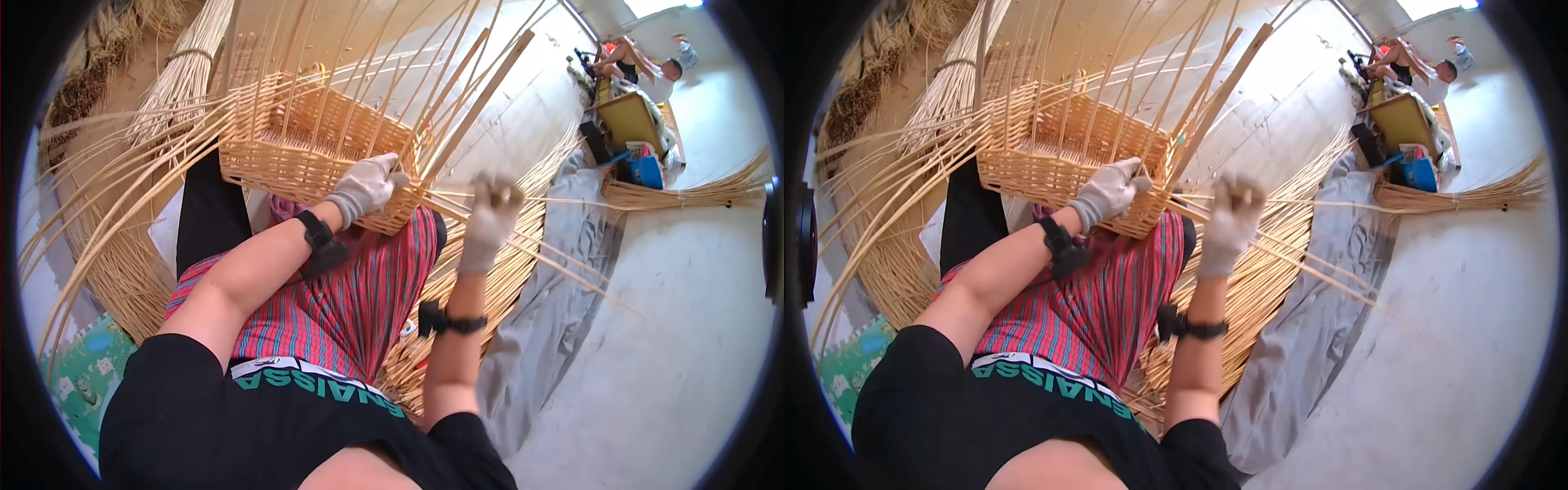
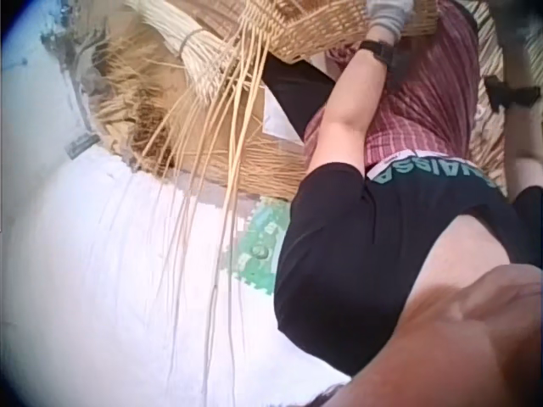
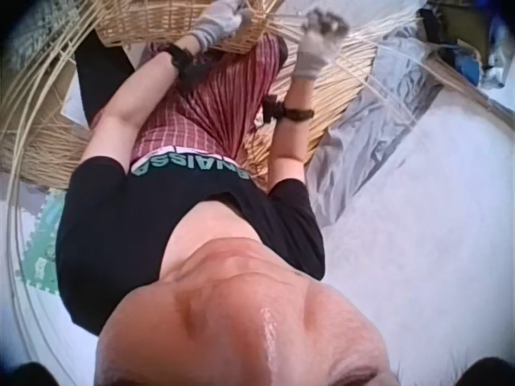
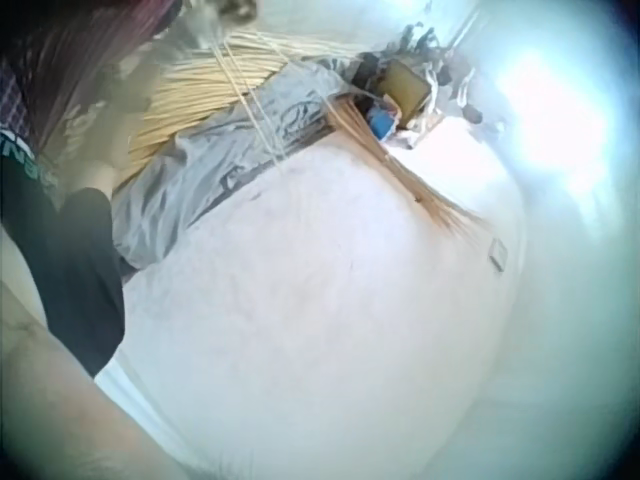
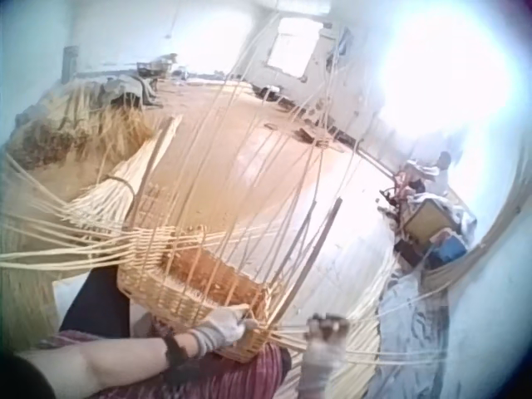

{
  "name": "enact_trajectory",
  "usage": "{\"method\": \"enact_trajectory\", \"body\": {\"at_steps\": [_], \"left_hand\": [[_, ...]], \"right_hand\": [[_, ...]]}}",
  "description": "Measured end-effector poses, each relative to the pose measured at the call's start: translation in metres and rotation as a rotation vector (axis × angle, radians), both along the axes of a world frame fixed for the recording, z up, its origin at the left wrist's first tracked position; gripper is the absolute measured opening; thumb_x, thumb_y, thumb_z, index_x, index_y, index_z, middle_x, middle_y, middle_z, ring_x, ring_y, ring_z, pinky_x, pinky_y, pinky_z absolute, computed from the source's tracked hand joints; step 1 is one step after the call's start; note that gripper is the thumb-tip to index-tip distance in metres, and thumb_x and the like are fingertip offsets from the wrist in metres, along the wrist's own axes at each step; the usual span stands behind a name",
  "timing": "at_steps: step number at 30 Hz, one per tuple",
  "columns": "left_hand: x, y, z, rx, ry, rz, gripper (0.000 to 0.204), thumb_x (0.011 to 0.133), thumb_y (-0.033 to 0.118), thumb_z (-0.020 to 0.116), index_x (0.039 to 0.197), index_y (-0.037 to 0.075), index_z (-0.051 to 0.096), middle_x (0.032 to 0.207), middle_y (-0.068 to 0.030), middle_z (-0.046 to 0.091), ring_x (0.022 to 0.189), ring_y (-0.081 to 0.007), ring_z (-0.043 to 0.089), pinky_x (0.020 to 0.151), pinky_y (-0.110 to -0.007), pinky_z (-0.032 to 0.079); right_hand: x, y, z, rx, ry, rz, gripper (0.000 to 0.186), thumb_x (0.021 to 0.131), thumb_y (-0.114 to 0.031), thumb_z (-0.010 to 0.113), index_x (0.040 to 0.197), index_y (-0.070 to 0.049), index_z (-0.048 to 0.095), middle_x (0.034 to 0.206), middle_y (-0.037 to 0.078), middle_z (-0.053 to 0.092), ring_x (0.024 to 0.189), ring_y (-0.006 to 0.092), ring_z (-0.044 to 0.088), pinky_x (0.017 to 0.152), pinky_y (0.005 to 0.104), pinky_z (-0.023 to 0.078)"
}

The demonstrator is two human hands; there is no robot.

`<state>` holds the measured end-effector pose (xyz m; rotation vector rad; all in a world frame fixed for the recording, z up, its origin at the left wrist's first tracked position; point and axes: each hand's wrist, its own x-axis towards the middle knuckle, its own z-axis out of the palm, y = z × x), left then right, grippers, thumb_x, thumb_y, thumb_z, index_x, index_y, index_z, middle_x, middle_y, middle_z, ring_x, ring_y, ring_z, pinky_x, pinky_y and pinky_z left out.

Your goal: The person sits on the floor and weaves a basket using thin bamboo strips. They interlace the strips by hand, periodically adjusting the basket's position and the alignment of the strips to continue the weaving pattern.

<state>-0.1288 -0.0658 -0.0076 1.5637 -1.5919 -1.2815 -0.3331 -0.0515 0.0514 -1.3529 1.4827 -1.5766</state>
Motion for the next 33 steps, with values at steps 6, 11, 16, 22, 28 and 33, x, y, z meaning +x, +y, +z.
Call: {"method": "enact_trajectory", "body": {"at_steps": [6,11,16,22,28,33], "left_hand": [[-0.005,0.009,0.021,0.115,0.201,0.145,0.029,0.101,0.033,0.067,0.099,0.004,0.066,0.066,-0.0052,0.061,0.041,-0.0116,0.052,0.042,-0.030,0.043],[0.006,0.014,0.015,0.051,0.246,0.002,0.018,0.097,0.020,0.071,0.102,0.004,0.065,0.075,-0.0036,0.065,0.053,-0.0087,0.057,0.049,-0.029,0.047],[0.013,0.028,-0.019,-0.265,0.263,-0.102,0.015,0.093,0.001,0.068,0.108,0.003,0.065,0.096,-0.0090,0.071,0.096,-0.0103,0.063,0.086,-0.029,0.053],[0.031,0.030,-0.024,-0.515,0.108,-0.166,0.053,0.091,0.006,0.071,0.141,0.006,0.054,0.133,-0.0177,0.064,0.109,-0.0287,0.066,0.100,-0.038,0.051],[0.200,0.100,-0.040,-0.356,0.042,0.730,0.020,0.092,0.020,0.078,0.104,0.005,0.070,0.086,-0.0045,0.070,0.063,-0.0071,0.062,0.059,-0.025,0.054],[0.244,0.090,-0.005,0.001,-0.200,0.570,0.045,0.095,0.044,0.069,0.120,0.007,0.064,0.065,-0.0083,0.066,0.049,-0.0171,0.061,0.048,-0.030,0.051]], "right_hand": [[0.050,-0.123,0.047,-0.242,0.472,0.056,0.087,0.085,-0.006,0.074,0.160,-0.010,0.030,0.160,0.024,0.037,0.142,0.0404,0.043,0.118,0.0432,0.036],[0.031,-0.018,0.002,-0.408,1.178,-0.260,0.075,0.092,-0.015,0.065,0.159,-0.010,0.031,0.137,0.020,0.061,0.127,0.0278,0.059,0.115,0.0461,0.040],[0.010,-0.015,-0.070,-0.425,1.016,-0.102,0.053,0.079,-0.004,0.064,0.132,-0.005,0.064,0.069,0.007,0.064,0.061,0.0280,0.063,0.064,0.0416,0.053],[0.012,-0.016,-0.070,0.071,1.310,-0.158,0.046,0.083,-0.015,0.068,0.129,-0.009,0.065,0.074,0.006,0.067,0.069,0.0285,0.066,0.065,0.0394,0.053],[0.077,0.033,-0.046,-0.211,0.337,-0.185,0.037,0.091,-0.004,0.065,0.127,-0.008,0.064,0.100,0.013,0.074,0.093,0.0289,0.072,0.083,0.0369,0.056],[0.178,0.094,-0.048,0.127,0.418,0.657,0.025,0.091,-0.008,0.065,0.116,-0.012,0.069,0.107,0.013,0.073,0.098,0.0325,0.071,0.088,0.0402,0.056]]}}
